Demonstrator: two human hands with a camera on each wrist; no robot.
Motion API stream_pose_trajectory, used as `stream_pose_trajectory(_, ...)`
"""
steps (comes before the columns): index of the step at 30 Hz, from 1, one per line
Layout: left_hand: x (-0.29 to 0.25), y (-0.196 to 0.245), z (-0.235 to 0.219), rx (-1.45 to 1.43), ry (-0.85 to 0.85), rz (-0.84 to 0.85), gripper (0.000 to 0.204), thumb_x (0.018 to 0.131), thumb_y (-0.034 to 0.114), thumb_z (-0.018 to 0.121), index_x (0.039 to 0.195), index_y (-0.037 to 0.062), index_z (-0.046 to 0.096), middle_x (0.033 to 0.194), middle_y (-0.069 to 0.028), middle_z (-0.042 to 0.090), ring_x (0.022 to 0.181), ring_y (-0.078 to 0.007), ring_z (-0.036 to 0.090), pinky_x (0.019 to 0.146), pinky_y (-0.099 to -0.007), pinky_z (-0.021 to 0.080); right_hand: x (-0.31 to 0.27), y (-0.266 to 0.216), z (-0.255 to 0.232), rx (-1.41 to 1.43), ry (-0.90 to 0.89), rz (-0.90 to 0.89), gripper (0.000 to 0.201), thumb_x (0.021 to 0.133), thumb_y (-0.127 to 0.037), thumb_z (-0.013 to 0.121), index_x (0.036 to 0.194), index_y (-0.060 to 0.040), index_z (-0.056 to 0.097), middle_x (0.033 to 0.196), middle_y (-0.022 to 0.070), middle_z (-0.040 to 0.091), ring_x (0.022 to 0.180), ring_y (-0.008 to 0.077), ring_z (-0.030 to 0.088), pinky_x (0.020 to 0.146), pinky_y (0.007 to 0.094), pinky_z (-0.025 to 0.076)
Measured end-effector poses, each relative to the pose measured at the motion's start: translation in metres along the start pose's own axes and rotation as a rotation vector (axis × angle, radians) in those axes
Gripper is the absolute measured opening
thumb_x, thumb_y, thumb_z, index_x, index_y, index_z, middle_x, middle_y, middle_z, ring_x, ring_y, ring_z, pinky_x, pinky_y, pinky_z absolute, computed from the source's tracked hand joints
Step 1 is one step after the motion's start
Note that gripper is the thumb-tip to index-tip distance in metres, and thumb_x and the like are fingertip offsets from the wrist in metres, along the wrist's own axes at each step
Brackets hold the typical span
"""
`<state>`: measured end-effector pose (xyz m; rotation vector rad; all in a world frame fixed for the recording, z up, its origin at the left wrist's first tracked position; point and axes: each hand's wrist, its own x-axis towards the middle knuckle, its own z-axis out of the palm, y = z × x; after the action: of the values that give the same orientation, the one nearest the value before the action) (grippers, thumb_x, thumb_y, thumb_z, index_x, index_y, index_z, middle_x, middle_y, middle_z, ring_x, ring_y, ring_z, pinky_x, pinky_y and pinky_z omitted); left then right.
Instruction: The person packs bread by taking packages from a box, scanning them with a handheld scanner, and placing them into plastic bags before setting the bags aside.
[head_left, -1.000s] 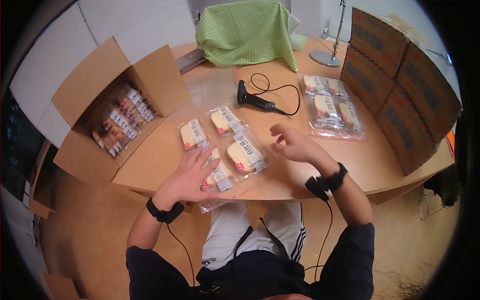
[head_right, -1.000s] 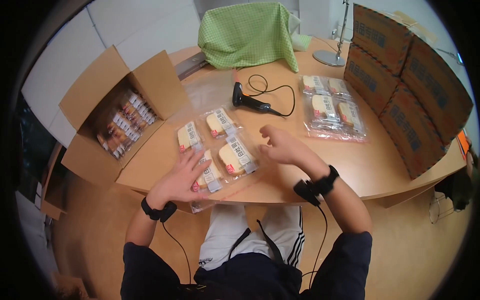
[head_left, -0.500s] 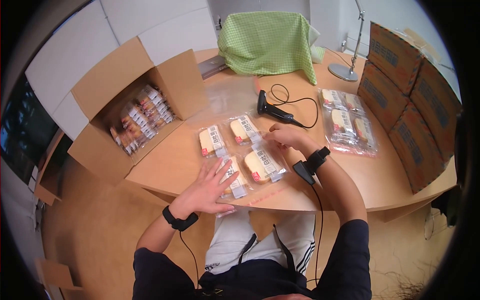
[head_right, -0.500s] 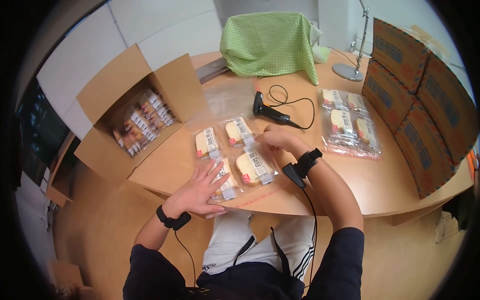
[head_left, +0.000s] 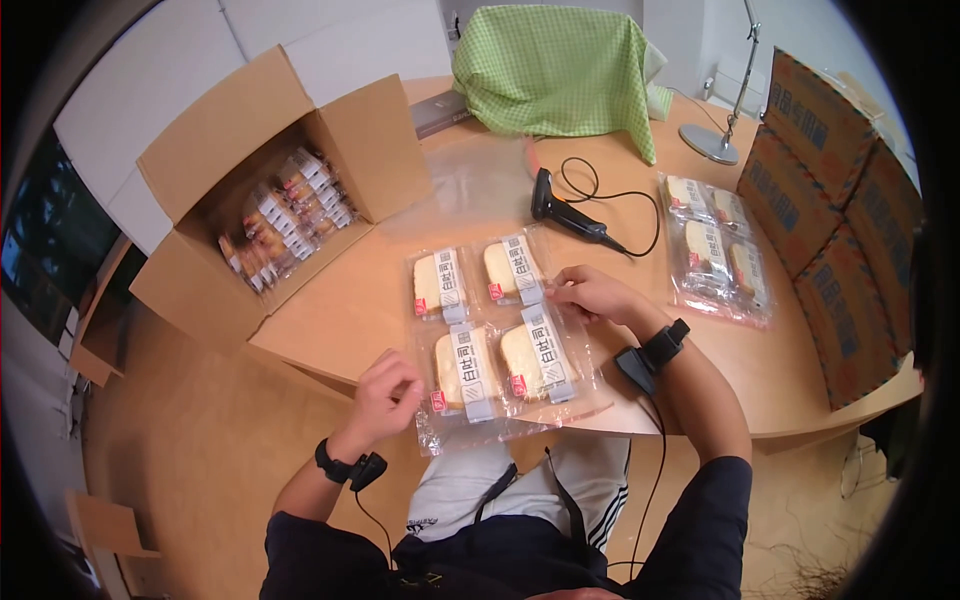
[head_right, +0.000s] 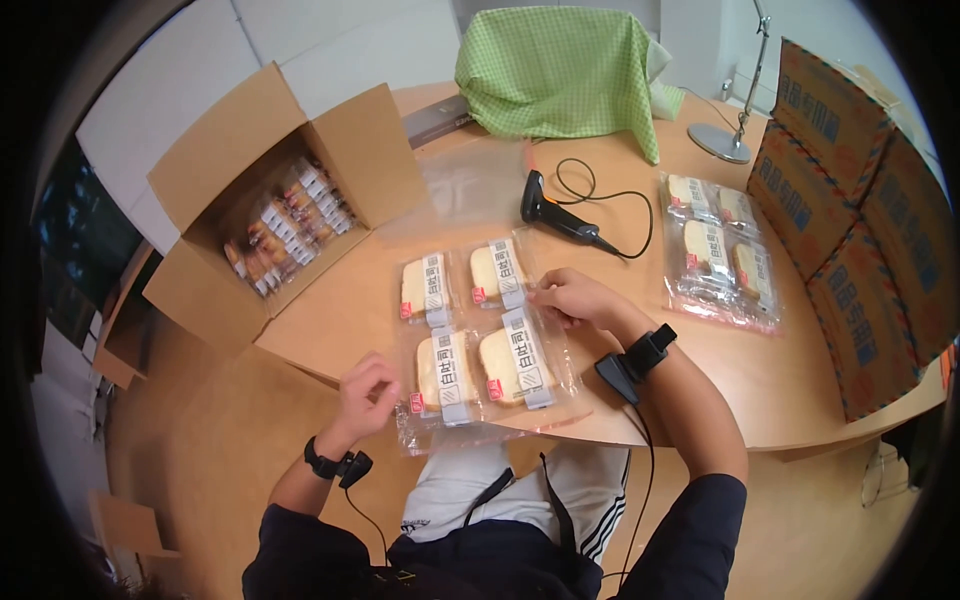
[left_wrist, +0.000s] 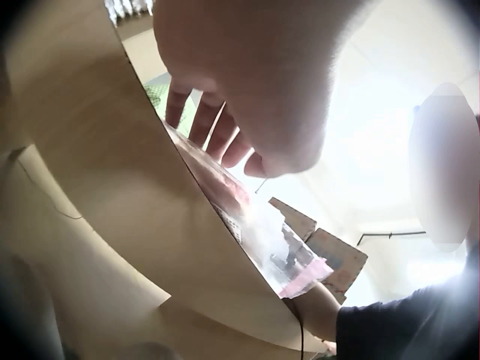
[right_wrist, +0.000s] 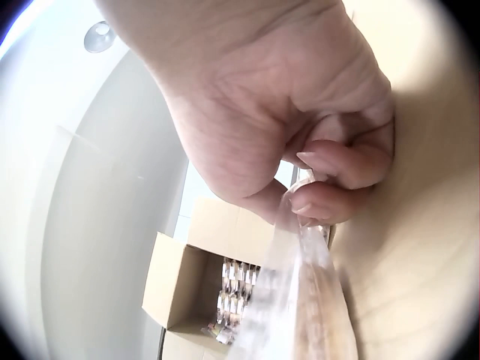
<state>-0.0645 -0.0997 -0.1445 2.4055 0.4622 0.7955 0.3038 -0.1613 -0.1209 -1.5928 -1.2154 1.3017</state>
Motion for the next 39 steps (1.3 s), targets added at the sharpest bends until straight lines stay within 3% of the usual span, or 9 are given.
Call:
stream_pose_trajectory(5,-0.027,-0.001,-0.019,-0.184,0.030,-0.439,0.020,0.091,0.012,0.061,0.075,-0.0001,0.059,0.084,-0.0090,0.066,0.069,-0.0122,0.064,0.056,-0.0287,0.048,-0.007,0.003,-0.002,-0.027,-0.025,-0.005,0.019,0.095,-0.020,0.060,0.096,-0.0018,0.055,0.061,-0.0012,0.049,0.046,0.0070,0.043,0.040,0.0240,0.031)
stream_pose_trajectory(7,-0.031,0.012,-0.030,-0.319,-0.441,-0.801,0.030,0.099,0.023,0.051,0.084,-0.0005,0.062,0.084,-0.0084,0.067,0.075,-0.0144,0.065,0.061,-0.0287,0.051,-0.009,0.003,-0.001,-0.058,-0.050,-0.025,0.018,0.097,-0.019,0.058,0.096,-0.0012,0.054,0.062,-0.0011,0.049,0.046,0.0070,0.043,0.040,0.0238,0.031)
stream_pose_trajectory(11,-0.048,0.005,-0.016,-0.498,-0.510,-0.888,0.041,0.103,0.034,0.041,0.109,-0.0017,0.061,0.098,-0.0132,0.069,0.086,-0.0187,0.068,0.069,-0.0308,0.056,-0.013,0.007,-0.001,-0.020,-0.099,-0.024,0.020,0.095,-0.017,0.058,0.090,0.0015,0.053,0.059,0.0011,0.050,0.045,0.0099,0.047,0.039,0.0257,0.034)
stream_pose_trajectory(16,-0.039,0.019,0.000,-1.328,-0.268,-1.026,0.051,0.103,0.034,0.036,0.139,-0.0021,0.039,0.122,-0.0245,0.060,0.101,-0.0381,0.066,0.072,-0.0408,0.060,-0.024,0.005,0.000,-0.059,-0.239,0.020,0.017,0.098,-0.018,0.056,0.092,-0.0019,0.052,0.063,-0.0002,0.051,0.046,0.0070,0.044,0.040,0.0238,0.033)
stream_pose_trajectory(23,-0.040,0.000,0.000,-1.739,-0.429,-0.978,0.051,0.101,0.032,0.043,0.138,-0.0018,0.037,0.123,-0.0256,0.059,0.094,-0.0460,0.067,0.063,-0.0420,0.060,-0.033,0.002,-0.004,-0.156,-0.393,0.033,0.019,0.097,-0.020,0.057,0.091,-0.0024,0.052,0.066,0.0022,0.057,0.049,0.0080,0.052,0.044,0.0229,0.040)
stream_pose_trajectory(28,-0.033,0.015,0.003,-1.413,-0.408,-1.005,0.047,0.098,0.025,0.049,0.135,-0.0011,0.038,0.123,-0.0230,0.059,0.093,-0.0433,0.068,0.063,-0.0410,0.059,-0.033,0.002,0.008,0.151,-0.079,0.081,0.028,0.094,-0.025,0.061,0.087,0.0006,0.054,0.069,0.0066,0.061,0.057,0.0150,0.063,0.048,0.0243,0.047)
stream_pose_trajectory(32,-0.029,0.028,0.010,-1.212,-0.385,-1.027,0.051,0.098,0.016,0.051,0.141,-0.0008,0.032,0.132,-0.0226,0.052,0.096,-0.0395,0.068,0.066,-0.0431,0.059,-0.033,-0.002,0.018,-0.137,0.005,-0.028,0.030,0.093,-0.027,0.064,0.089,0.0015,0.055,0.074,0.0069,0.062,0.058,0.0142,0.060,0.053,0.0279,0.048)
stream_pose_trajectory(34,-0.031,0.029,0.021,-0.943,-0.180,-0.669,0.058,0.096,0.007,0.050,0.146,-0.0017,0.023,0.138,-0.0225,0.045,0.093,-0.0345,0.070,0.067,-0.0417,0.060,-0.032,0.001,0.025,-0.142,0.056,-0.056,0.031,0.093,-0.025,0.065,0.095,0.0024,0.052,0.076,0.0084,0.062,0.057,0.0143,0.060,0.051,0.0281,0.048)
stream_pose_trajectory(39,-0.027,0.041,0.011,-1.058,-0.198,-0.777,0.068,0.096,0.004,0.049,0.151,0.0087,0.009,0.136,-0.0219,0.045,0.083,-0.0341,0.070,0.062,-0.0401,0.061,-0.031,0.005,0.046,-0.027,0.160,-0.106,0.045,0.092,-0.020,0.065,0.116,0.0030,0.035,0.082,0.0130,0.061,0.054,0.0149,0.058,0.046,0.0291,0.046)
